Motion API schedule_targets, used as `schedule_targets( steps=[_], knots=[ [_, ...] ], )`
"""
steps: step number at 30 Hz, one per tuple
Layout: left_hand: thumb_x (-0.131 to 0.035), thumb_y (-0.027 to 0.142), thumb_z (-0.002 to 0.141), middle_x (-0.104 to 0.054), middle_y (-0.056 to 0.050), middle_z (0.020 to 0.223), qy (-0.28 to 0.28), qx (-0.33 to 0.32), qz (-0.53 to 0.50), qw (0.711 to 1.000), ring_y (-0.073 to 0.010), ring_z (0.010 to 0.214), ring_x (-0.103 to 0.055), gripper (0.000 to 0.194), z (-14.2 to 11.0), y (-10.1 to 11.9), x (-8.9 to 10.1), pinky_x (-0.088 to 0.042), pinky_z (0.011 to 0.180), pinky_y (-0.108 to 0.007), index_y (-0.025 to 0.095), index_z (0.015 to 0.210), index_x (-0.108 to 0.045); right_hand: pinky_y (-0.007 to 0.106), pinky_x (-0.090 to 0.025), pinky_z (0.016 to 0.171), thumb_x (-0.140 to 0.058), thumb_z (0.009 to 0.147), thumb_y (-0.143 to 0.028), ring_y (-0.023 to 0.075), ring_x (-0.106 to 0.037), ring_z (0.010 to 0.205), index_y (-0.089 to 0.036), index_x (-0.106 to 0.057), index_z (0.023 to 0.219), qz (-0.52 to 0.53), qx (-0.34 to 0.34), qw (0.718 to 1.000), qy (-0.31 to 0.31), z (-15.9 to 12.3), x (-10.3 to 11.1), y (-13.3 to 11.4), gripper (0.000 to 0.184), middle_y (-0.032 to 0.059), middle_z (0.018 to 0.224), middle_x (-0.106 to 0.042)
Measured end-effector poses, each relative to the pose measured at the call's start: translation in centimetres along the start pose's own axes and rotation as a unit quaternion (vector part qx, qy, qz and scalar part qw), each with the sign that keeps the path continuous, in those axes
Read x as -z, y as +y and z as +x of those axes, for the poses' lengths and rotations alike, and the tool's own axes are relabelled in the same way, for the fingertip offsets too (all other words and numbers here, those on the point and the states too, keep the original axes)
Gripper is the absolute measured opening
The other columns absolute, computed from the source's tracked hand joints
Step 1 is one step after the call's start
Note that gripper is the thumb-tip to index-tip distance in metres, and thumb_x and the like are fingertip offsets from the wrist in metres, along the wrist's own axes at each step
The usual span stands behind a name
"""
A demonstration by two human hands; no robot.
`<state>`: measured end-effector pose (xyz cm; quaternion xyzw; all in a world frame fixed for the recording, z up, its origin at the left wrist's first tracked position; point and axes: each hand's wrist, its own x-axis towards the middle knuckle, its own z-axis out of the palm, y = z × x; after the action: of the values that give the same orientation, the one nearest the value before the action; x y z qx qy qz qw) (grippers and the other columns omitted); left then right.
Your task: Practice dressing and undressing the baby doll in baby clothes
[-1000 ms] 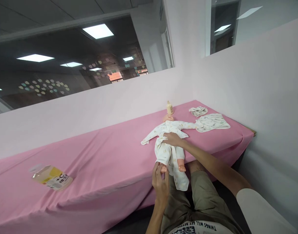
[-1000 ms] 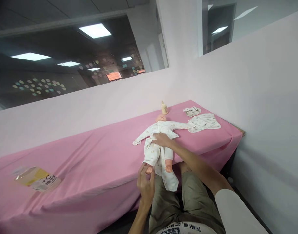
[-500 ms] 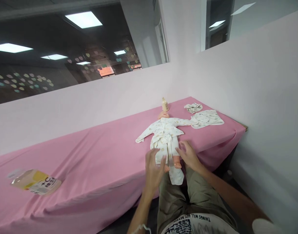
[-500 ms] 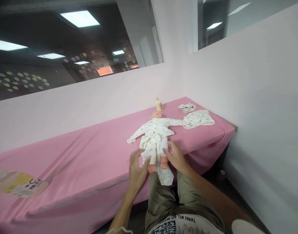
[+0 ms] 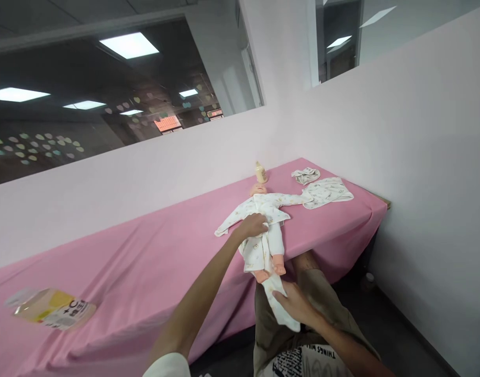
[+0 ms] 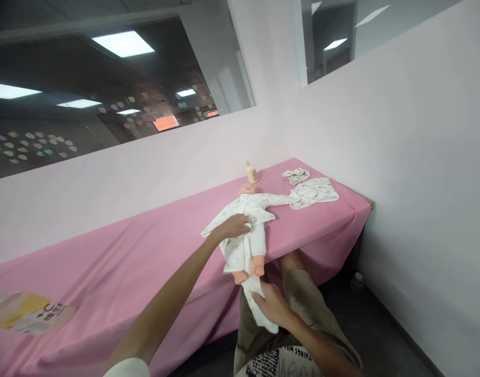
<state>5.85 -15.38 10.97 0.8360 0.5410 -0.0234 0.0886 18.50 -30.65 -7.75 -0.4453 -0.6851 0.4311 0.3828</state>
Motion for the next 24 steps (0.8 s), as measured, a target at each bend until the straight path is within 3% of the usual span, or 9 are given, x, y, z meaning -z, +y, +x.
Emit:
schedule_targets(
  steps=[4, 6, 8, 11, 14, 16, 20, 22, 24],
  knots=[
    [-0.048, 0.036, 0.083, -0.066, -0.004, 0.095, 0.020, 0.025, -0.159, 0.987, -0.0170, 0.081, -0.061, 0.024, -1.6, -2.4, 0.8, -0.044, 0.066, -0.025, 0.018, 0.094, -0.060, 0.027, -0.041, 0.067, -0.044, 0.090, -0.029, 0.0177, -0.060, 0.073, -0.016, -0.059, 0.081, -0.085, 0.114, 0.989, -0.029, -0.9, 1.1, -4.3, 0.022, 0.0065, 0.080, -0.066],
    [-0.056, 0.040, 0.078, -0.066, -0.002, 0.085, 0.042, 0.069, -0.328, 0.941, -0.0148, 0.073, -0.059, 0.026, -2.4, -3.7, 1.2, -0.042, 0.061, -0.023, 0.017, 0.089, -0.059, 0.025, -0.041, 0.068, -0.043, 0.091, -0.028, 0.0165, -0.058, 0.074, -0.015, -0.059, 0.084, -0.078, 0.146, 0.986, -0.016, -0.7, 2.1, -6.1, 0.022, 0.0059, 0.081, -0.065],
    [-0.065, 0.038, 0.071, -0.062, 0.001, 0.071, 0.053, 0.097, -0.480, 0.870, -0.0122, 0.063, -0.056, 0.024, -2.9, -5.0, 1.3, -0.040, 0.057, -0.021, 0.016, 0.077, -0.056, 0.025, -0.042, 0.068, -0.042, 0.092, -0.030, 0.0158, -0.058, 0.073, -0.016, -0.061, 0.087, -0.043, 0.145, 0.989, 0.011, 0.0, 3.7, -7.2, 0.024, 0.0049, 0.081, -0.065],
    [-0.072, 0.030, 0.066, -0.060, 0.001, 0.064, 0.050, 0.102, -0.592, 0.798, -0.0112, 0.059, -0.056, 0.024, -3.0, -6.3, 1.1, -0.042, 0.056, -0.021, 0.015, 0.070, -0.055, 0.025, -0.042, 0.064, -0.042, 0.093, -0.037, 0.0162, -0.057, 0.067, -0.016, -0.062, 0.083, -0.027, 0.096, 0.989, 0.108, 1.2, 6.5, -7.2, 0.030, 0.0038, 0.074, -0.064],
    [-0.073, 0.022, 0.062, -0.065, -0.003, 0.068, 0.045, 0.105, -0.638, 0.761, -0.0143, 0.063, -0.061, 0.021, -2.5, -6.5, 0.7, -0.047, 0.061, -0.024, 0.012, 0.074, -0.058, 0.026, -0.043, 0.065, -0.045, 0.092, -0.041, 0.0172, -0.059, 0.068, -0.016, -0.063, 0.081, -0.058, 0.058, 0.973, 0.217, 1.8, 9.0, -5.7, 0.032, 0.0042, 0.073, -0.065],
    [-0.071, 0.017, 0.059, -0.067, -0.006, 0.071, 0.040, 0.100, -0.661, 0.743, -0.0174, 0.067, -0.064, 0.023, -2.1, -6.1, 0.4, -0.050, 0.066, -0.028, 0.011, 0.079, -0.060, 0.027, -0.043, 0.071, -0.047, 0.092, -0.039, 0.0180, -0.061, 0.074, -0.017, -0.065, 0.087, -0.102, 0.069, 0.964, 0.236, 1.6, 10.3, -4.6, 0.029, 0.0052, 0.080, -0.068],
    [-0.069, 0.009, 0.055, -0.071, -0.010, 0.078, 0.037, 0.075, -0.713, 0.697, -0.0211, 0.072, -0.066, 0.035, -1.3, -5.2, -0.4, -0.052, 0.069, -0.031, 0.010, 0.089, -0.062, 0.029, -0.042, 0.074, -0.056, 0.088, -0.038, 0.0179, -0.060, 0.078, -0.020, -0.068, 0.085, -0.210, 0.108, 0.965, 0.117, 1.1, 12.7, -3.5, 0.022, 0.0048, 0.086, -0.066],
    [-0.067, 0.008, 0.054, -0.071, -0.008, 0.078, 0.040, 0.065, -0.724, 0.685, -0.0199, 0.070, -0.066, 0.035, -1.0, -4.8, -0.7, -0.051, 0.065, -0.029, 0.011, 0.088, -0.062, 0.029, -0.044, 0.076, -0.061, 0.084, -0.043, 0.0173, -0.059, 0.082, -0.020, -0.069, 0.080, -0.183, 0.126, 0.975, 0.026, 1.9, 13.8, -3.8, 0.024, 0.0042, 0.088, -0.063],
    [-0.065, 0.008, 0.054, -0.069, -0.005, 0.074, 0.041, 0.060, -0.728, 0.682, -0.0178, 0.065, -0.064, 0.030, -0.8, -4.5, -1.0, -0.050, 0.061, -0.027, 0.012, 0.083, -0.061, 0.031, -0.045, 0.083, -0.057, 0.086, -0.046, 0.0181, -0.058, 0.091, -0.019, -0.068, 0.081, -0.105, 0.130, 0.986, -0.005, 4.0, 14.5, -4.6, 0.030, 0.0054, 0.095, -0.061]
  ],
)
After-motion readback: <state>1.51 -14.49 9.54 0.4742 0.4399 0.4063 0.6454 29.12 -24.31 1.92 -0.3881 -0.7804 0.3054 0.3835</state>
